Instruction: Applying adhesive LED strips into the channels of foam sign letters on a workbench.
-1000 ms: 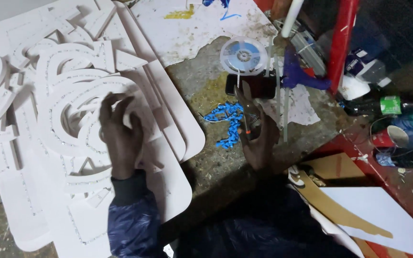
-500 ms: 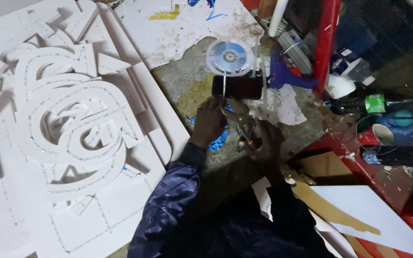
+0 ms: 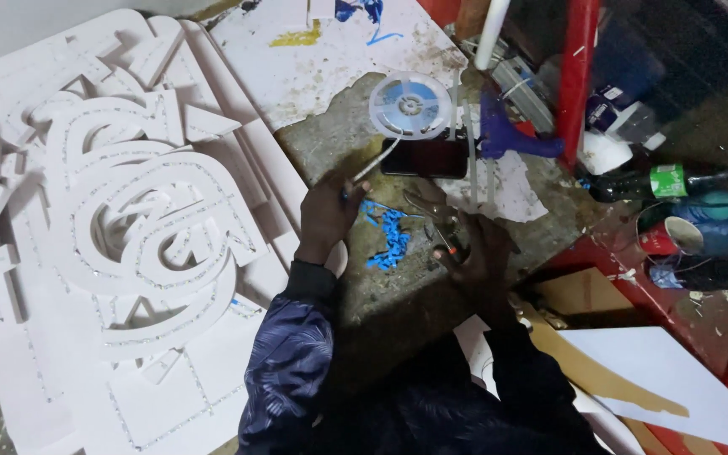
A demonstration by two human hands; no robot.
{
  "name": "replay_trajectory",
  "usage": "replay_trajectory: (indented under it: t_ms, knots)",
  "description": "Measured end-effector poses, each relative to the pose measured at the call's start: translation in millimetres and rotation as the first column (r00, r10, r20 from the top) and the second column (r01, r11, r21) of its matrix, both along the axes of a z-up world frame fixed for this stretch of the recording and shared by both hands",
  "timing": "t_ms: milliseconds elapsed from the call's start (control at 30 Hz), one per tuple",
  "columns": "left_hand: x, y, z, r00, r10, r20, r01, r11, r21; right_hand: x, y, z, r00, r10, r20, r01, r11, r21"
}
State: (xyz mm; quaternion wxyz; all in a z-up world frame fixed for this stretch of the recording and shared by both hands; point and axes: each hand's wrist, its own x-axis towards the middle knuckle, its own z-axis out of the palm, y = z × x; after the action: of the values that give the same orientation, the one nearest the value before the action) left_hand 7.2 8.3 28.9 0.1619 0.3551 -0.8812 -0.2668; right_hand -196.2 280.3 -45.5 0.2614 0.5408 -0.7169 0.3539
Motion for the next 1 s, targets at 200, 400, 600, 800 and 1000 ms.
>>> replay_trajectory:
  t_ms: [200,400,600,800,1000]
  knots:
    - [25.4,-18.7,-0.7,0.909,0.196,-0.368,-0.067,0.94,0.334,7.0,16.5,26.9,0.994,0.083,0.07,-0.104,0.921,0.377]
    - [19.6,-1.9,-4.4,0.831,0.166,-0.53,0.093,0.899,0.428,41.7,-57.9,80.9,0.753,0.362,0.55,-0.472,0.879,0.067]
    - [28.2,10.2,27.4,0.755,0.004,-0.655,0.315,0.875,0.368,69.7,-159.1,79.3,0.863,0.288,0.414,-0.423,0.861,0.283]
    - [19.3,3.7,-6.6,0.775,0.026,-0.631,0.256,0.901,0.351,37.1,-150.0,49.7,0.82,0.352,0.452,-0.421,0.905,0.058]
    - [16.9,0.6,-12.3,0.802,0.222,-0.555,0.076,0.883,0.463,30.0,-135.0,50.3,0.797,0.312,0.517,-0.346,0.938,-0.032]
